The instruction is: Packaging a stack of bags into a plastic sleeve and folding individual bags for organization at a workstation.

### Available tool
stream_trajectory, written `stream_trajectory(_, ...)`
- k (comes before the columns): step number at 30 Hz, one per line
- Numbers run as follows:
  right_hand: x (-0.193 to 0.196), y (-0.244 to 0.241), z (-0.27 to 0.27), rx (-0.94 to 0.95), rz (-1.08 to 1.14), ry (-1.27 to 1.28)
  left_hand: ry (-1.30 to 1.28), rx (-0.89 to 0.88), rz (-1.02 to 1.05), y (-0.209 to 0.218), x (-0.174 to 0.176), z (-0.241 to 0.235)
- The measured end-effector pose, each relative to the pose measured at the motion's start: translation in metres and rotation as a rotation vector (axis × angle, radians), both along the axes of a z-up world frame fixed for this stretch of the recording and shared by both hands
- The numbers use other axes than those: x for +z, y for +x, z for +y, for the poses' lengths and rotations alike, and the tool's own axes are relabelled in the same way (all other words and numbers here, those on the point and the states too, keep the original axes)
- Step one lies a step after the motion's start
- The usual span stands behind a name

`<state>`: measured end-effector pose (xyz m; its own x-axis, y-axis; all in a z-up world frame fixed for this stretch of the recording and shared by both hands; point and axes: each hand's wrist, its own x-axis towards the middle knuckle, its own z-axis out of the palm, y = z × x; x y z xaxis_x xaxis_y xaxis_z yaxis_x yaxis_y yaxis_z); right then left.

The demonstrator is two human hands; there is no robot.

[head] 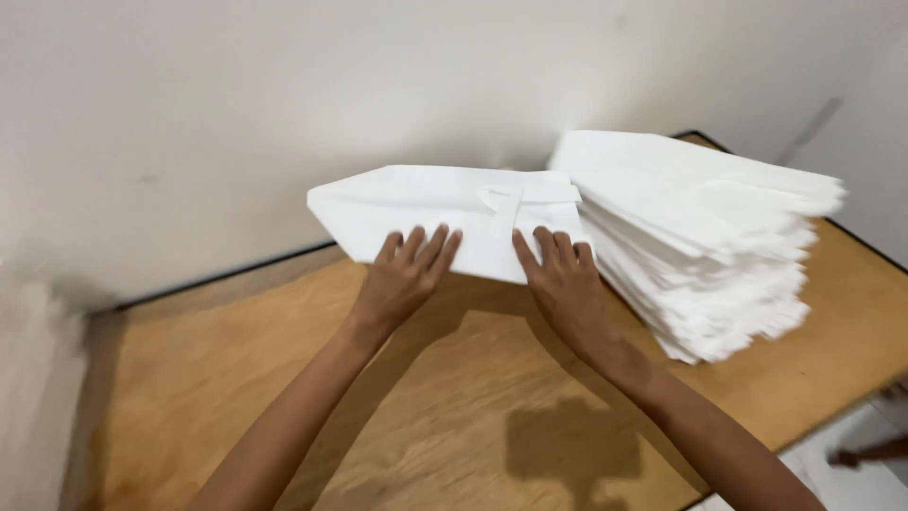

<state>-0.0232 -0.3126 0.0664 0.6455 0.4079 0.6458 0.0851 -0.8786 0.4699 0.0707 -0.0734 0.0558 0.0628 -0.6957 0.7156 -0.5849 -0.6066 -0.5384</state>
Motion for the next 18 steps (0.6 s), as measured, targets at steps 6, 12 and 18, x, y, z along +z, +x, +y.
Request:
stream_trajectory(6, -0.102, 0.027, 0.039, 0.29, 0.203, 0.015, 0.074, 0.185, 0.292, -0.064, -0.101, 0.083)
stream_trajectory(12, -0.088, 0.003, 0.054, 0.321, 0.982, 0.296, 0.118, 0.222, 1.236, -0.118, -0.056, 0.103)
stream_trajectory(18, -0.037, -0.017, 0.044, 0.219, 1.062, 0.466, -0.254, 0.138, 1.196, -0.076, -0.075, 0.134)
